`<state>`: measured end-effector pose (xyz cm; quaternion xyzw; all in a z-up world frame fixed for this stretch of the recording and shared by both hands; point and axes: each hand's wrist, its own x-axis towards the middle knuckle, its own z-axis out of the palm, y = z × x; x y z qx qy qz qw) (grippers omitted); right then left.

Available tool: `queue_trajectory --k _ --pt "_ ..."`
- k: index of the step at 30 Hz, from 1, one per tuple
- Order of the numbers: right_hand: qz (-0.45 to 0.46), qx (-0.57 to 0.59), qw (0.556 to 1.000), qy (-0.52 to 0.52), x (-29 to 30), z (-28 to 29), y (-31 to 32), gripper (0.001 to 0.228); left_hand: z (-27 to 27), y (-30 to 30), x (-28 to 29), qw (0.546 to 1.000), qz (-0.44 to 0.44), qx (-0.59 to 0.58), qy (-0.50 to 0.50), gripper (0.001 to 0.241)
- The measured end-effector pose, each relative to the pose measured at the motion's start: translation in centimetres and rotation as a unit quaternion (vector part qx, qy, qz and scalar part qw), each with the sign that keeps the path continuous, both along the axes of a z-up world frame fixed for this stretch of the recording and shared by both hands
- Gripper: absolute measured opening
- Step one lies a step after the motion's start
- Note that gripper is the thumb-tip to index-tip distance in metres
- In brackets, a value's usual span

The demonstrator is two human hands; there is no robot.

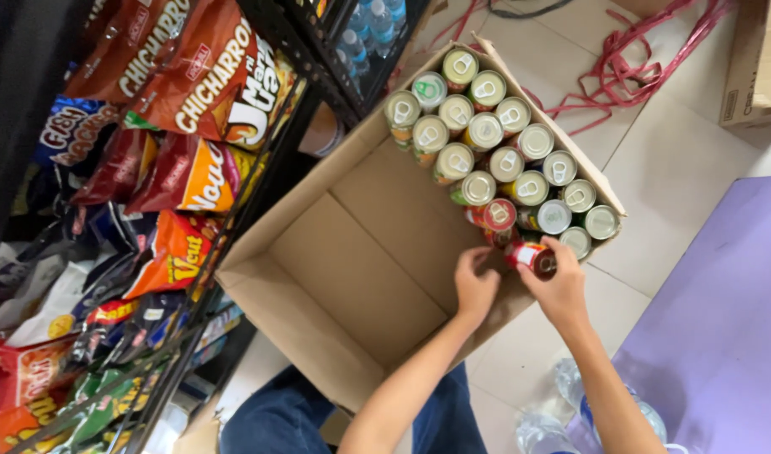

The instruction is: The person picks up various canned food items from a retail shelf and places them into a cardboard box on the floor, organizing them in rows.

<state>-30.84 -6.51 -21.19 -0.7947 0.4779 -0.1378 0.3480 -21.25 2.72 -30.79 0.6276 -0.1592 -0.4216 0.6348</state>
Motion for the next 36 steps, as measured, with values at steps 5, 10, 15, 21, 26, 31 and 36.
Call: queue_trajectory --k 5,10,15,21,26,31,36 --pt "0.004 -0.056 0.998 -0.012 1.8 -0.5 -1.0 0.061 -15.6 -4.7 -3.8 0.727 0.198 -0.021 0.657 0.031" --pt "0.038 -0.067 0.997 -0.02 2.8 -1.0 -0.5 0.066 -13.4 -7.2 -2.0 0.715 0.121 -0.063 0.685 0.043" --pt "0.047 -0.076 0.996 -0.015 3.6 -0.8 -0.3 0.071 -14.9 -7.0 -2.3 0.721 0.12 -0.074 0.679 0.043" --pt "0.054 -0.077 0.995 -0.02 3.6 -0.7 -0.5 0.071 -15.1 -7.1 -2.8 0.71 0.142 -0.098 0.683 0.048" --pt "0.05 -0.137 0.987 0.063 4.4 1.0 -0.1 0.07 -14.8 -7.6 -2.7 0.677 0.158 -0.099 0.712 0.051" --pt "0.054 -0.123 0.989 0.067 3.9 1.2 -0.4 0.075 -14.7 -7.9 -2.2 0.694 0.137 -0.104 0.699 0.048" --pt "0.092 -0.11 0.989 0.047 3.1 3.4 -0.7 0.081 -9.3 -7.5 0.4 0.672 0.088 -0.068 0.732 0.046"
